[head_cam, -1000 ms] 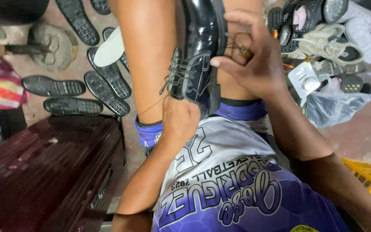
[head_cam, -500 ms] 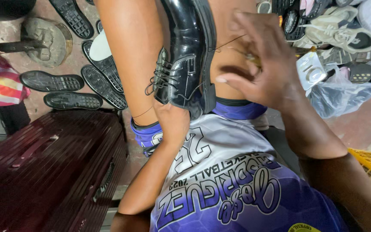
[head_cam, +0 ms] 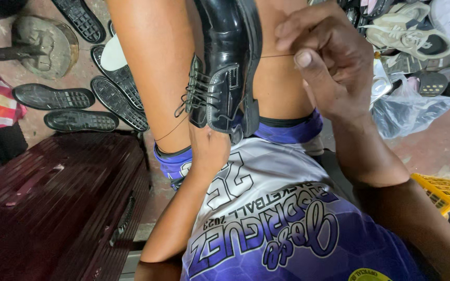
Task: The person stitches the sole of a black leather shoe using a curved awl and thread. They repeatedly push the awl through the sole edge, pull the thread through, and tighten the stitches while holding the shoe between their legs. The shoe remains in hand throughout the clip.
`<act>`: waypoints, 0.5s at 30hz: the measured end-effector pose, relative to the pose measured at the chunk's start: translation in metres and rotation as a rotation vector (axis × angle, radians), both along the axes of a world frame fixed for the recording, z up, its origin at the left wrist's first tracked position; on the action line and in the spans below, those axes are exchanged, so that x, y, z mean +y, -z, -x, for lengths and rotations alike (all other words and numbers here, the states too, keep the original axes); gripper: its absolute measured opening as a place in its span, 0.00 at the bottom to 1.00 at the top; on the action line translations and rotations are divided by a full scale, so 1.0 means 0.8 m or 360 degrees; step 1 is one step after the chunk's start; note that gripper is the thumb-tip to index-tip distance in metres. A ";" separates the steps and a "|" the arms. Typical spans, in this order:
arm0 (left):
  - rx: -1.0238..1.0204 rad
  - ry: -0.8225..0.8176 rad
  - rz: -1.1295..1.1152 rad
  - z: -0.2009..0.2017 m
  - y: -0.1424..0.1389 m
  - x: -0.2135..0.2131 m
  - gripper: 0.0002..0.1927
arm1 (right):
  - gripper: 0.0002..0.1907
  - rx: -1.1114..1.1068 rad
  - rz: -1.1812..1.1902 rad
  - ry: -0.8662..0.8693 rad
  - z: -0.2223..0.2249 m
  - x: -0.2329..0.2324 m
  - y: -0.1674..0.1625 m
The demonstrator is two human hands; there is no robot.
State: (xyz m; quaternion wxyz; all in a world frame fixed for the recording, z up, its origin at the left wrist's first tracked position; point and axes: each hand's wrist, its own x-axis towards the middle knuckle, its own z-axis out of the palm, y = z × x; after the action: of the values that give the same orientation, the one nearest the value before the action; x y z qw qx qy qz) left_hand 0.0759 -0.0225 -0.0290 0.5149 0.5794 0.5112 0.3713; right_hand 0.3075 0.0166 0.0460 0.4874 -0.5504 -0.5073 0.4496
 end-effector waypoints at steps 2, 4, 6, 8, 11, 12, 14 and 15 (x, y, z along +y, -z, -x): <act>-0.0143 -0.0053 0.0120 -0.002 -0.002 0.003 0.11 | 0.10 0.0096 -0.0043 0.0020 0.008 -0.001 0.008; -0.0398 -0.0135 0.0356 -0.008 -0.007 0.005 0.09 | 0.11 0.0070 -0.0091 -0.0011 0.017 0.002 0.018; -0.0469 -0.0160 0.0428 -0.013 -0.013 0.008 0.09 | 0.11 -0.0138 -0.0175 -0.0058 0.029 0.008 0.027; -0.0457 -0.0162 0.0397 -0.014 -0.021 0.017 0.09 | 0.12 -0.0877 -0.0362 -0.0125 0.049 0.026 0.035; -0.0353 -0.0160 0.0292 -0.005 -0.041 0.035 0.09 | 0.12 -0.1967 -0.0186 0.0284 0.094 0.048 0.032; -0.0311 -0.0160 0.0264 0.001 -0.048 0.043 0.09 | 0.11 -0.1877 -0.0102 0.0167 0.105 0.057 0.025; -0.0236 -0.0167 0.0237 0.013 -0.069 0.055 0.09 | 0.11 -0.1820 -0.0020 0.0006 0.128 0.075 0.015; -0.0205 -0.0181 0.0235 0.019 -0.078 0.058 0.09 | 0.11 -0.1794 -0.0012 -0.0057 0.143 0.084 0.013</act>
State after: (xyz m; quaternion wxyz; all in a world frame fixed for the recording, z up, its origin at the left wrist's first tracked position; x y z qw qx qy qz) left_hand 0.0608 0.0240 0.0331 0.5660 0.4848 0.5351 0.3977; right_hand 0.1935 0.0839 0.0356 0.1354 -0.6951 -0.7000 0.0923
